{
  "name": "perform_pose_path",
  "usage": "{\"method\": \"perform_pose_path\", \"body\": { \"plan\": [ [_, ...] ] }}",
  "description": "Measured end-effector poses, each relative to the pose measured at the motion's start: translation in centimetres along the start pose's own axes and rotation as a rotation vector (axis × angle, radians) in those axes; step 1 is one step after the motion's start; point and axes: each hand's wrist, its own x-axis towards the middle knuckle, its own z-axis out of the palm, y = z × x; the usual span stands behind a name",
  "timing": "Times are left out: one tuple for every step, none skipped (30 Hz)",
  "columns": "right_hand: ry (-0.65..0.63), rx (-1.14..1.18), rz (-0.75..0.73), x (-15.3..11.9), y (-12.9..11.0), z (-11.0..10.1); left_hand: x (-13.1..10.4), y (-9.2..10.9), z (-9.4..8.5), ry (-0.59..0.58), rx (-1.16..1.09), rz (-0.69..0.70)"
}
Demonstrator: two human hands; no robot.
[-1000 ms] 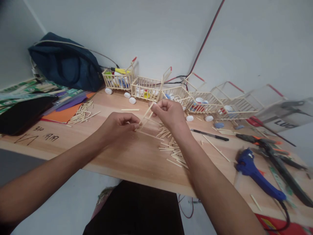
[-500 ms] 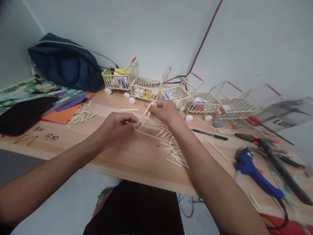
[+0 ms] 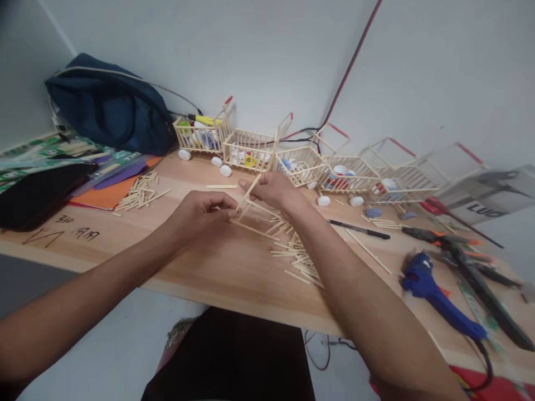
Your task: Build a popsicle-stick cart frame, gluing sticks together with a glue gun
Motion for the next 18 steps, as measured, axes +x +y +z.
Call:
{"method": "perform_pose_path", "body": {
  "plan": [
    [-0.017, -0.014, 0.028, 0.1, 0.0, -0.1, 0.0, 0.0, 0.0, 0.002, 0.002, 0.001],
    [-0.026, -0.035, 0.061, 0.3, 0.0, -0.4, 0.1, -0.1, 0.0, 0.004, 0.002, 0.002],
    [-0.006, -0.048, 0.081, 0.4, -0.1, -0.7, 0.2, -0.1, -0.1, 0.007, -0.003, 0.000],
    [0.036, -0.045, 0.082, 0.5, -0.1, -1.2, 0.2, -0.2, -0.1, 0.010, -0.015, -0.002],
    [0.076, -0.029, 0.075, 0.6, -0.2, -1.7, 0.3, -0.2, -0.2, 0.012, -0.032, -0.007],
    [0.117, 0.000, 0.063, 0.6, -0.2, -2.3, 0.3, -0.3, -0.2, 0.016, -0.054, -0.014],
    [0.152, 0.039, 0.046, 0.5, -0.3, -2.9, 0.3, -0.4, -0.3, 0.024, -0.080, -0.021],
    [0.186, 0.083, 0.027, 0.3, -0.3, -3.5, 0.4, -0.4, -0.4, 0.035, -0.107, -0.029],
    [0.224, 0.126, 0.015, 0.0, -0.4, -4.0, 0.4, -0.4, -0.5, 0.046, -0.132, -0.042],
    [0.262, 0.166, 0.009, -0.4, -0.4, -4.5, 0.4, -0.5, -0.6, 0.059, -0.154, -0.056],
    [0.305, 0.203, 0.005, -0.8, -0.4, -5.0, 0.4, -0.5, -0.7, 0.074, -0.174, -0.072],
    [0.344, 0.238, -0.001, -1.4, -0.5, -5.3, 0.4, -0.5, -0.8, 0.090, -0.191, -0.089],
    [0.379, 0.277, -0.015, -2.0, -0.6, -5.6, 0.3, -0.5, -0.9, 0.104, -0.207, -0.105],
    [0.406, 0.321, -0.037, -2.6, -0.8, -5.9, 0.3, -0.5, -1.0, 0.121, -0.226, -0.117],
    [0.424, 0.371, -0.063, -3.3, -1.1, -6.1, 0.4, -0.5, -1.0, 0.139, -0.249, -0.122],
    [0.436, 0.429, -0.092, -4.0, -1.3, -6.1, 0.4, -0.5, -1.1, 0.159, -0.275, -0.121],
    [0.440, 0.483, -0.110, -4.7, -1.6, -6.1, 0.4, -0.4, -1.2, 0.175, -0.299, -0.119],
    [0.447, 0.529, -0.117, -5.3, -1.8, -6.0, 0.5, -0.4, -1.3, 0.193, -0.321, -0.113]
  ]
}}
